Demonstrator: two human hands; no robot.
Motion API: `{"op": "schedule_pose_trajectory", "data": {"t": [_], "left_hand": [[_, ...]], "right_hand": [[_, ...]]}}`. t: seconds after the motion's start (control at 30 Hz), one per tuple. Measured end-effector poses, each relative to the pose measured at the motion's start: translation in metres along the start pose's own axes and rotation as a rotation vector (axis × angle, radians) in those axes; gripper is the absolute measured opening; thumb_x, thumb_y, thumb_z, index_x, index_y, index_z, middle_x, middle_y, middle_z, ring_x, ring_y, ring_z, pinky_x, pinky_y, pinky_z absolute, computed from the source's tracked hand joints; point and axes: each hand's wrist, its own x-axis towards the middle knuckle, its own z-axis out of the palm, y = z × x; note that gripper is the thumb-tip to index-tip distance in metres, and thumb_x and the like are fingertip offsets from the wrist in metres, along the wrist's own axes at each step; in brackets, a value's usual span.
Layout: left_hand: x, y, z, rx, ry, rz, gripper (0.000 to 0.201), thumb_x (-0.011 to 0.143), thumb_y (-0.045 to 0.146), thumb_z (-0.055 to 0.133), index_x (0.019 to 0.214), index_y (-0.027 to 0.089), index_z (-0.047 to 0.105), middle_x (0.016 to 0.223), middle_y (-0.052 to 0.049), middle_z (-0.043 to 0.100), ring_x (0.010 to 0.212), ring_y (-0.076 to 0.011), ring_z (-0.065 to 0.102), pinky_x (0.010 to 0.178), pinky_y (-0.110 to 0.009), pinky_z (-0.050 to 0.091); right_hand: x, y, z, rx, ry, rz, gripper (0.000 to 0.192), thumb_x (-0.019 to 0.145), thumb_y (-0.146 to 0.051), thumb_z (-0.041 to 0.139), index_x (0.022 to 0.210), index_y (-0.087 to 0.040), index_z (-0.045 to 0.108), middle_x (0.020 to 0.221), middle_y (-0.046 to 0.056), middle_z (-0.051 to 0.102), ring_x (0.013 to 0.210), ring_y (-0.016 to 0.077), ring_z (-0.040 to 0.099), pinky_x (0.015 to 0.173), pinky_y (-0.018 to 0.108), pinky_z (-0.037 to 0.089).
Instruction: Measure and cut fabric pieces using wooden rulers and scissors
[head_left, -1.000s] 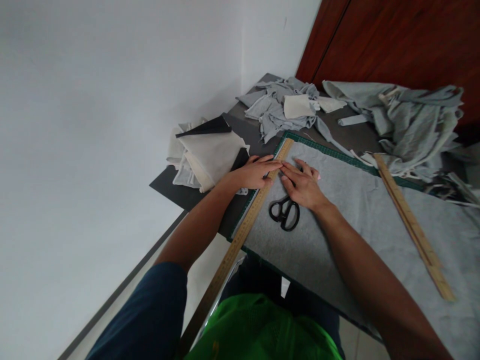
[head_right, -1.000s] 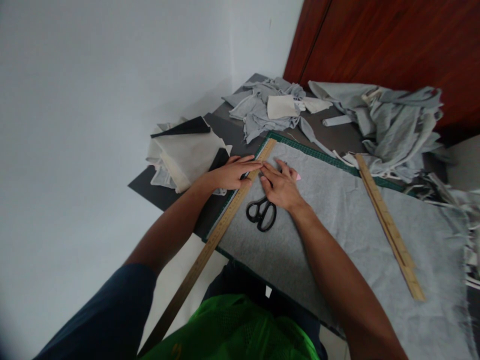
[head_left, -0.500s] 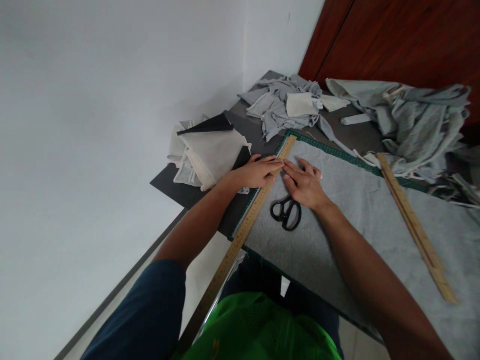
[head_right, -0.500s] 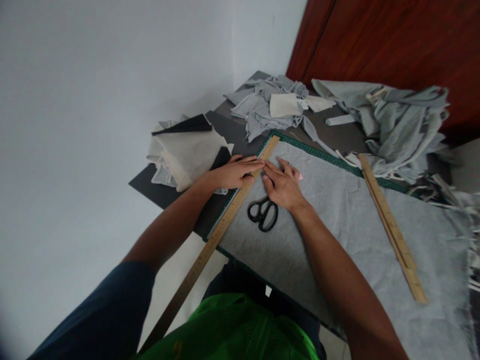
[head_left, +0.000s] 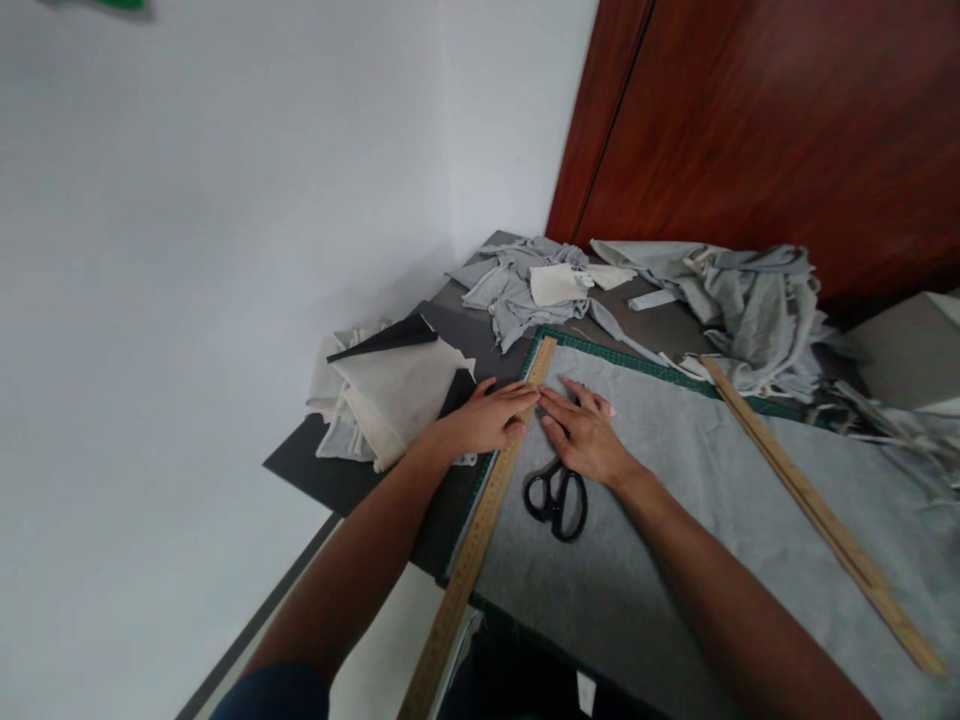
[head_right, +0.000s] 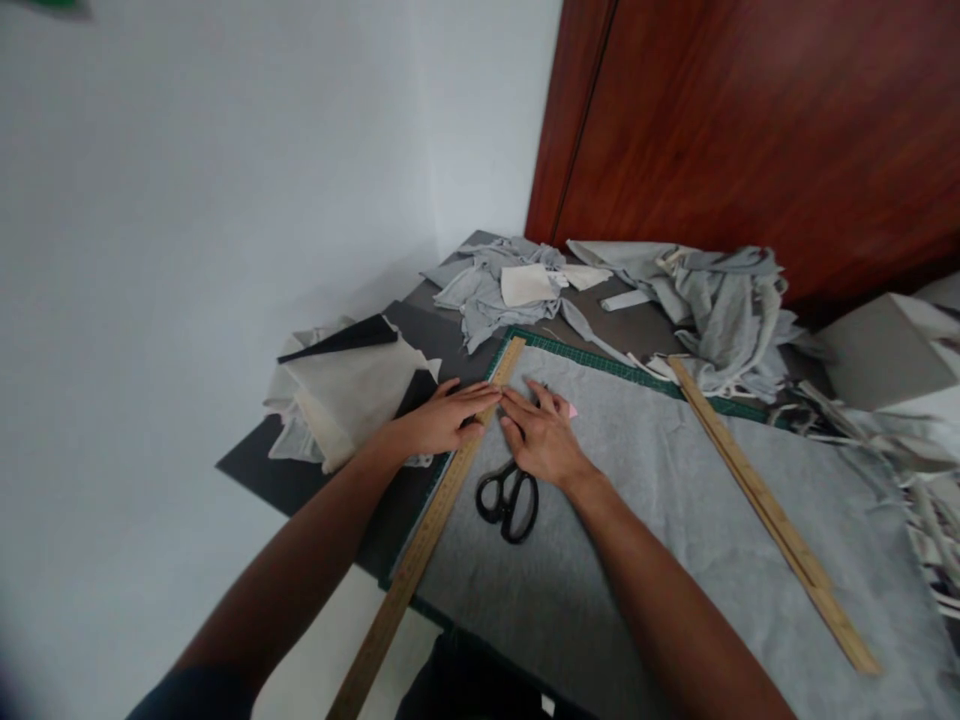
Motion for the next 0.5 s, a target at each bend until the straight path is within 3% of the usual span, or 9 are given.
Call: {"op": "schedule_pose_trajectory", "data": {"t": [0.5], "left_hand": [[-0.0020, 0.0024, -0.0026, -0.026, 0.025, -0.011, 0.065, 0.096, 0.020, 0.050, 0.159, 0.029, 0.038, 0.168, -0.008, 0.038, 0.158, -0.0230, 0.029, 0.129, -0.057, 0.016]], "right_hand": [[0.0011, 0.0010, 0.0039, -0.013, -0.006, -0.009, 0.050, 0.107, -0.037, 0.038, 0.154, -0.030, 0.054, 0.156, 0.005, 0.056, 0.149, 0.0405, 0.039, 0.109, 0.067, 0.035]]}}
